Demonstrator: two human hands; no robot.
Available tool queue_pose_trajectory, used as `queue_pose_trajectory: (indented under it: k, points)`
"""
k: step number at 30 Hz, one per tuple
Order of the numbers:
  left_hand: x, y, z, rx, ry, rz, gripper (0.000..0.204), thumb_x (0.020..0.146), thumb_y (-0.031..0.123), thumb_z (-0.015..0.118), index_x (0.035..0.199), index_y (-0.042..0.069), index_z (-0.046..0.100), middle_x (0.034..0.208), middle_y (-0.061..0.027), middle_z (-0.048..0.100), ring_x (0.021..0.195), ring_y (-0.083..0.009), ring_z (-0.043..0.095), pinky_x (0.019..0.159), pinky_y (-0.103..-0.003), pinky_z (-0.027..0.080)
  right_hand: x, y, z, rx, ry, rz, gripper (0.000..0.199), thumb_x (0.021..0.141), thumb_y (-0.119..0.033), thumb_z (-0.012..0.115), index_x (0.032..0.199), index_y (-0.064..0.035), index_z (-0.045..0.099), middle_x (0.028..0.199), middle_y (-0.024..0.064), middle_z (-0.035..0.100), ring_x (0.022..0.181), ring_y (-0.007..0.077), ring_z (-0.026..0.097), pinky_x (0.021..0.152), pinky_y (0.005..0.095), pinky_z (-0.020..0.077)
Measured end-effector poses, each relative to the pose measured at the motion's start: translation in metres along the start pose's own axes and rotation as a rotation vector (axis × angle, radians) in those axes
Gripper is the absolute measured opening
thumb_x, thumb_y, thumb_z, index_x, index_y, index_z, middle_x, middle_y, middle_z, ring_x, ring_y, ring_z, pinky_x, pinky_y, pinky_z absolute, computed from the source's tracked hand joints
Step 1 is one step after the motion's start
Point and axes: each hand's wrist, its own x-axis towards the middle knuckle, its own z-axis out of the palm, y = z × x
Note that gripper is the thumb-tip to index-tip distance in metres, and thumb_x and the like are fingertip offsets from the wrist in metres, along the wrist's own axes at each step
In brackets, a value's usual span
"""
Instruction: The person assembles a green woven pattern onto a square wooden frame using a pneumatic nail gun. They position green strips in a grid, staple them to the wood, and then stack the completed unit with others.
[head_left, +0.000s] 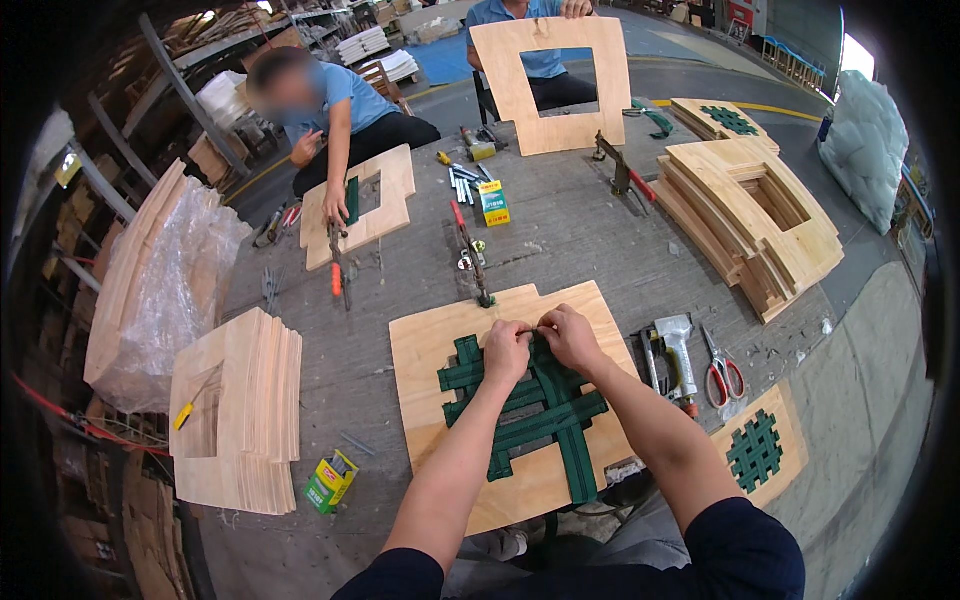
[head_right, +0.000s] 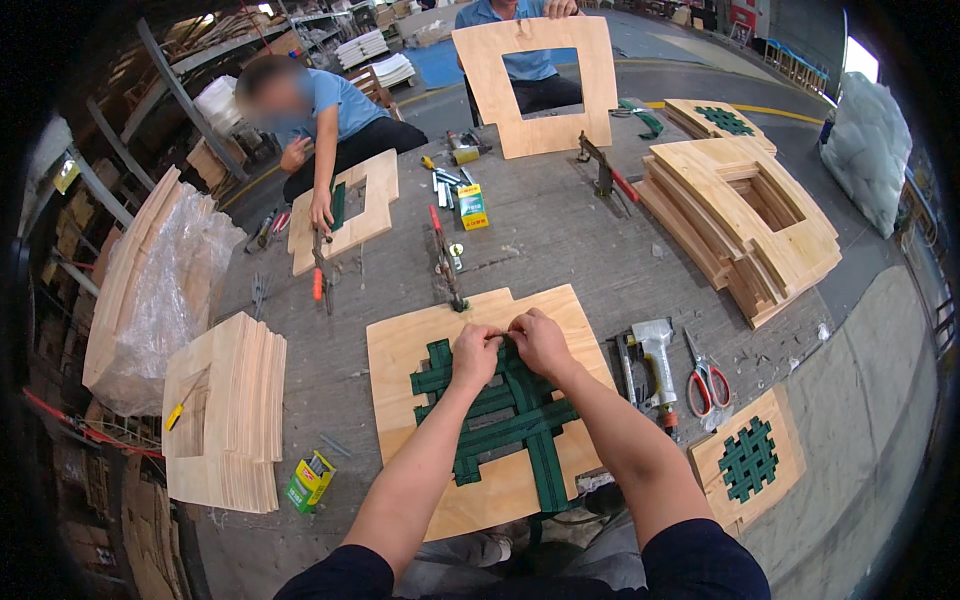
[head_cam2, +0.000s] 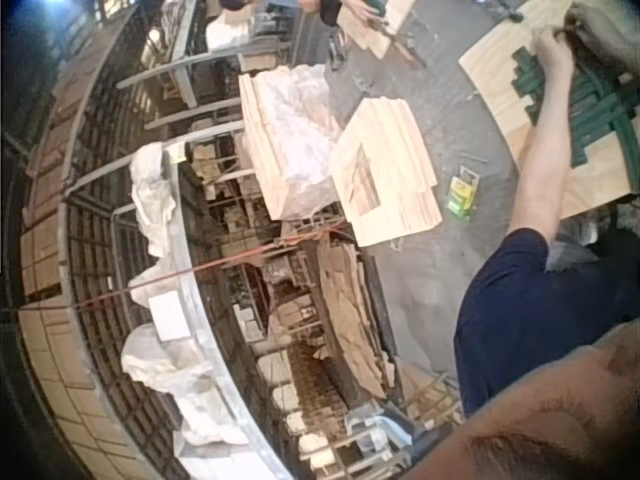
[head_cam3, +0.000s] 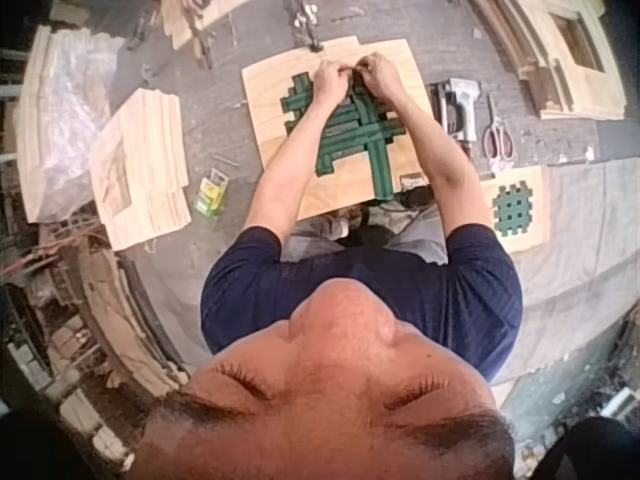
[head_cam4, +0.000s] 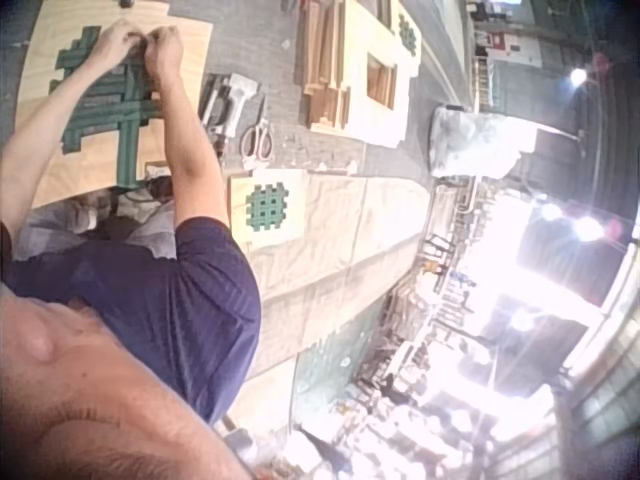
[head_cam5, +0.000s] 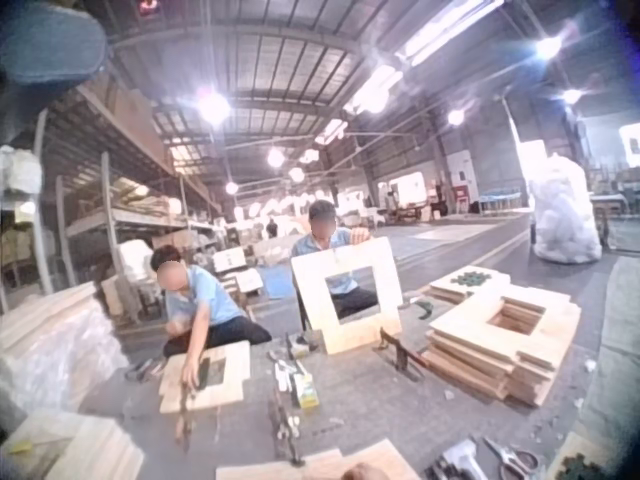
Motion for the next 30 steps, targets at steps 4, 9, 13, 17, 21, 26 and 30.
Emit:
queue_pose_trajectory:
  k: [4,9,13,17,21,26,30]
  points:
    - [-0.006,0.02,0.003,0.066,0.094,0.005,0.026,0.09,0.006,0.068,0.116,0.004,0.07,0.106,-0.0153,0.068,0.102,-0.0353,0.066,0.092,-0.045,0.053,0.017,0.01,0.003,-0.155,-0.005,0.103,0.015,0.092,-0.019,0.068,0.097,-0.006,0.075,0.103,0.0163,0.068,0.096,0.0373,0.069,0.085,0.0458,0.056]
    - [-0.036,0.019,0.007,0.153,0.076,0.275,0.037,0.095,0.013,0.063,0.13,0.002,0.065,0.137,-0.0136,0.063,0.131,-0.0408,0.05,0.114,-0.055,0.036,0.026,0.012,0.008,-0.217,-0.047,0.143,0.016,0.091,-0.02,0.069,0.097,-0.0068,0.076,0.105,0.0164,0.069,0.099,0.037,0.069,0.087,0.0459,0.0562]
    - [-0.044,0.015,0.012,0.367,-0.016,0.254,0.046,0.101,0.026,0.057,0.142,0.005,0.059,0.152,-0.01,0.052,0.144,-0.0451,0.037,0.12,-0.061,0.025,0.03,0.007,0.01,-0.204,-0.086,0.185,0.018,0.088,-0.02,0.072,0.098,-0.0054,0.076,0.104,0.0181,0.071,0.097,0.0374,0.07,0.085,0.0465,0.056]
    - [-0.046,0.01,0.013,0.437,-0.038,0.206,0.053,0.105,0.036,0.05,0.149,0.007,0.053,0.159,-0.0069,0.045,0.149,-0.0452,0.031,0.123,-0.064,0.02,0.032,0.001,0.012,-0.197,-0.069,0.207,0.022,0.087,-0.021,0.073,0.1,-0.0037,0.076,0.103,0.02,0.073,0.092,0.0388,0.071,0.083,0.0471,0.0562]
    - [-0.042,0.018,0.017,0.442,-0.065,0.195,0.056,0.106,0.039,0.047,0.152,0.008,0.049,0.162,-0.006,0.042,0.15,-0.0453,0.029,0.123,-0.064,0.018,0.037,0.011,-0.007,0.084,-0.098,0.338,0.024,0.091,-0.02,0.072,0.108,-0.0035,0.074,0.097,0.015,0.074,0.078,0.0285,0.072,0.07,0.0413,0.0577]
    - [-0.04,0.023,0.02,0.411,-0.06,0.208,0.055,0.106,0.039,0.047,0.152,0.008,0.049,0.162,-0.0056,0.041,0.15,-0.045,0.03,0.123,-0.064,0.018,-0.004,0.055,-0.09,0.188,0.325,0.244,0.023,0.094,-0.019,0.071,0.107,-0.0011,0.073,0.09,0.0097,0.074,0.075,0.0162,0.068,0.068,0.0328,0.0549]
    - [-0.049,0.012,0.014,0.42,-0.06,0.161,0.055,0.106,0.039,0.048,0.151,0.008,0.049,0.162,-0.0057,0.041,0.15,-0.0451,0.029,0.123,-0.065,0.017,-0.088,0.074,-0.157,-0.187,0.506,0.416,0.028,0.091,-0.027,0.073,0.098,-0.0001,0.073,0.088,0.0165,0.075,0.084,0.0305,0.073,0.076,0.0415,0.0553]
